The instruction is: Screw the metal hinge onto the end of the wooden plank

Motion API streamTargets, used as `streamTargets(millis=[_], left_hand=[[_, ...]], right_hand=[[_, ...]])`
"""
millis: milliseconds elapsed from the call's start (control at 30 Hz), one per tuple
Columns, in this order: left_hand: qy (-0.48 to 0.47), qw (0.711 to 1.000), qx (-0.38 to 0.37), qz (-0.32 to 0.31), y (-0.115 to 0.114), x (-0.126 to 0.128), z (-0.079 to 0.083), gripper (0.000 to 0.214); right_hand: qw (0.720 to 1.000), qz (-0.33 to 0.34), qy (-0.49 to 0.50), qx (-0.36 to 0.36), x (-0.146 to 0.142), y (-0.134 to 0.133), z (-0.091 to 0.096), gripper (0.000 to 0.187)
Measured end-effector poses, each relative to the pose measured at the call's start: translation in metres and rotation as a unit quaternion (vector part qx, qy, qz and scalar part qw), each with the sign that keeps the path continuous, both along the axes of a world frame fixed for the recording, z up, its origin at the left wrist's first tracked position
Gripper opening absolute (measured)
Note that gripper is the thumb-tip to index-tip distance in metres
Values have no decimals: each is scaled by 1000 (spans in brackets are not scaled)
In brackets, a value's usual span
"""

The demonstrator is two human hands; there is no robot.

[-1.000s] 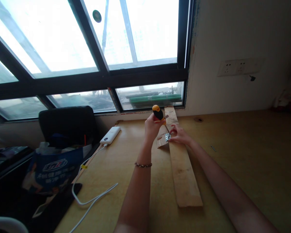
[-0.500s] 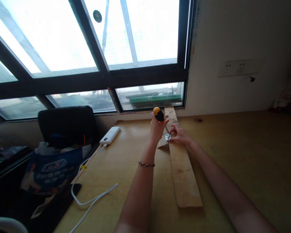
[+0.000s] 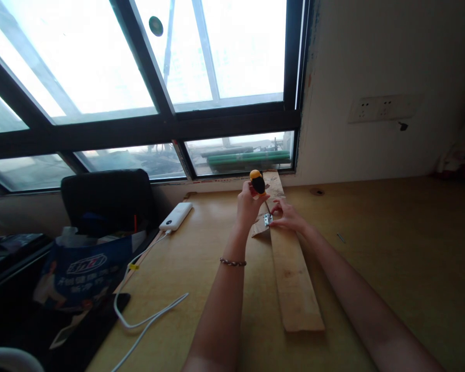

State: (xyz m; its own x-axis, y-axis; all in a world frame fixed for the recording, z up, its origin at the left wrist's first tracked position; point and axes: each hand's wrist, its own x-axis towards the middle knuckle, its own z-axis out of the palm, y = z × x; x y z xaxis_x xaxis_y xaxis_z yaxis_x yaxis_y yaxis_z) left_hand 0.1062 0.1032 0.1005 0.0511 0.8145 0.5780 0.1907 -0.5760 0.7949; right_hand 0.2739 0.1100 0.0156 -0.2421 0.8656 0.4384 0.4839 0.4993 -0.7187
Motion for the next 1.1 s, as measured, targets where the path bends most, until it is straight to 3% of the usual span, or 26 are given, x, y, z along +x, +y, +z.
streamTargets(millis=[267,467,600,800,1100], left_hand=[[-2,998,10,-60,6,8,-12,25],[-44,999,-11,-25,8,15,-17,32],[-78,996,-39,-35,9,13,-16,27],[-42,998,-50,19,10,2,-12,33],[-60,996,-67,16,22,-12,-16,41]], right_hand=[[1000,-5,-11,-4,0,-2,2,73],[1000,-4,-11,-3,0,-4,4,73],[1000,-4,-8,-8,0,-5,6,72],[1000,-1,-4,-10,0,-6,7,71],[1000,-4,-8,-11,-1,-5,7,70]])
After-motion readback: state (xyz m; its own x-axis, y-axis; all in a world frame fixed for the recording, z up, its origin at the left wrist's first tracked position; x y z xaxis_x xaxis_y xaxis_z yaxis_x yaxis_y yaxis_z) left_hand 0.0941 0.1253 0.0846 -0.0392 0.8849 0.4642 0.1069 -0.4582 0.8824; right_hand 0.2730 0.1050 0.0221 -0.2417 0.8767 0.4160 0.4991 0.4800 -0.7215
